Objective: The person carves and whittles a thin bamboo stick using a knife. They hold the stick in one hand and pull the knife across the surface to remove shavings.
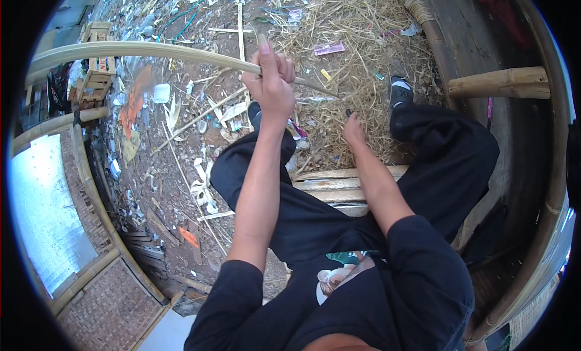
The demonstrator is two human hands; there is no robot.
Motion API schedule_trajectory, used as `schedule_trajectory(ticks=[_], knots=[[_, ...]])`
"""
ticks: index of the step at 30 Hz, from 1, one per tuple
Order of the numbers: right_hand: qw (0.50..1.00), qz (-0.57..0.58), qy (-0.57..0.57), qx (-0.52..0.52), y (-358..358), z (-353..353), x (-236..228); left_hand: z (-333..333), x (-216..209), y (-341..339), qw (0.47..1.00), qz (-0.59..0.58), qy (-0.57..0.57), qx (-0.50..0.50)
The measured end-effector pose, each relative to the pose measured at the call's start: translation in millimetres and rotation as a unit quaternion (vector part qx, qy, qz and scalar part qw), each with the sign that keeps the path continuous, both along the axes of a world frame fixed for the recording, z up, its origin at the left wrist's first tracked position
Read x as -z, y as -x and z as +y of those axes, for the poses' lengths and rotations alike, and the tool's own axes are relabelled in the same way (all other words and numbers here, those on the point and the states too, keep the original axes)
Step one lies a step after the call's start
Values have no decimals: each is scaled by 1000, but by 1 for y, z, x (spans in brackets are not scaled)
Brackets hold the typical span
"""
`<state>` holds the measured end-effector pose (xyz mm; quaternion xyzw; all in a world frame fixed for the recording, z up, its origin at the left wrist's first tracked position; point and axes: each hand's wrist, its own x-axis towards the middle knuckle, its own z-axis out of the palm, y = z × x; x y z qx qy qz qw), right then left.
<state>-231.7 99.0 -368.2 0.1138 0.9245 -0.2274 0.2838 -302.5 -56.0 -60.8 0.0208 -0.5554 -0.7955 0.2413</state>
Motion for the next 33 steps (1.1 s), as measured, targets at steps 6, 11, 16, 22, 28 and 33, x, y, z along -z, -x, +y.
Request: schedule_trajectory(ticks=[6, 11, 16, 22, 28, 33], knots=[[840, -279, 405, 228, 30, 12, 5, -1, -1, -1, 1000, 6, 4, -1], [911, 282, 245, 177, 62, -22, -73, -3, 0, -3, 998, -21, 47, -22], [819, 464, 301, 152, 68, -36, -152, -2, 0, -2, 999, -18, 41, -23], [997, -57, 45, 18, -5, 11, 18, 9, -3, 1, 999, -9, 49, -20], [904, -297, 278, 127, 15, 11, 14, -5, -3, -5, 1000, -4, 10, 1], [915, -57, 339, 211, 33, 18, -2, 1, -1, 1, 999, -15, 50, -8]])
